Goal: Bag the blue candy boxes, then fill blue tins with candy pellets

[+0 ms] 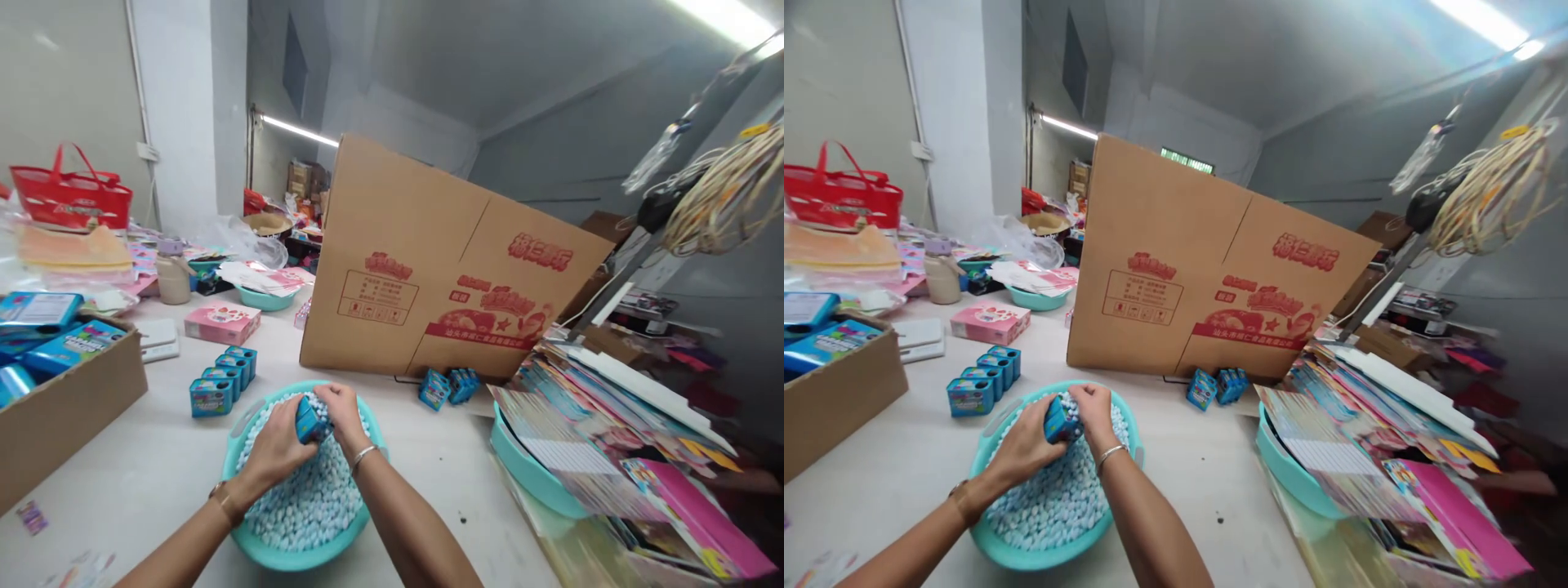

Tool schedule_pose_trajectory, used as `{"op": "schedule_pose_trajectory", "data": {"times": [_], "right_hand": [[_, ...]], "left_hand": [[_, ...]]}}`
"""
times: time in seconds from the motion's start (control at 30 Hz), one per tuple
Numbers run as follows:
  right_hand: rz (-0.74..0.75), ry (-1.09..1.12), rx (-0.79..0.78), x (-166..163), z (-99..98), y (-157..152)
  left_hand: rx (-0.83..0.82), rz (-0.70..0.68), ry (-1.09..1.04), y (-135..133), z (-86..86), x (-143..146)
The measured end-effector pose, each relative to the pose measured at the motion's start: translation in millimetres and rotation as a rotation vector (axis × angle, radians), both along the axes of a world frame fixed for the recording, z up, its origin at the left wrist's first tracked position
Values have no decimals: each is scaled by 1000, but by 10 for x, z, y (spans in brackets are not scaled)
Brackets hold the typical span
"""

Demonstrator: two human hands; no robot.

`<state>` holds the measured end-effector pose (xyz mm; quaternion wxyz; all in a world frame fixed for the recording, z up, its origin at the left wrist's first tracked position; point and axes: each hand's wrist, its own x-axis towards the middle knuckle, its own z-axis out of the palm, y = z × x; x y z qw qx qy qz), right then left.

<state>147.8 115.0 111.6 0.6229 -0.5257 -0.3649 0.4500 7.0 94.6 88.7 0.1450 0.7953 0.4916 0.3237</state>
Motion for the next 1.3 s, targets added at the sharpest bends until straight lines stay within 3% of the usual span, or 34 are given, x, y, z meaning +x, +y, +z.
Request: {"op": "schedule_pose_trajectory", "data": {"times": [0.3,0.5,0.63,0.83,1.07,1.23,1.3], "right_hand": [[-18,45,13,3,-42,-57],[-4,23,17,-18,-91,-55],[78,-18,4,-16,-135,-67],[97,-205,62,-9,-135,-112],[113,-362,84,-25,-34,-220],[183,-206,125,-46,81,-363],[247,-48,72,41,125,-385]], "left_hand": [[15,-68,4,13,0,-15],[-15,-79,27,24,92,-22],[-44,-113,45,43,67,-61],[-49,-10,-112,-3,-83,-93],[-99,-14,-267,-110,-116,-51],[-243,8,-441,-205,-95,-46],[-297,-12,-502,-232,-69,-84]]}}
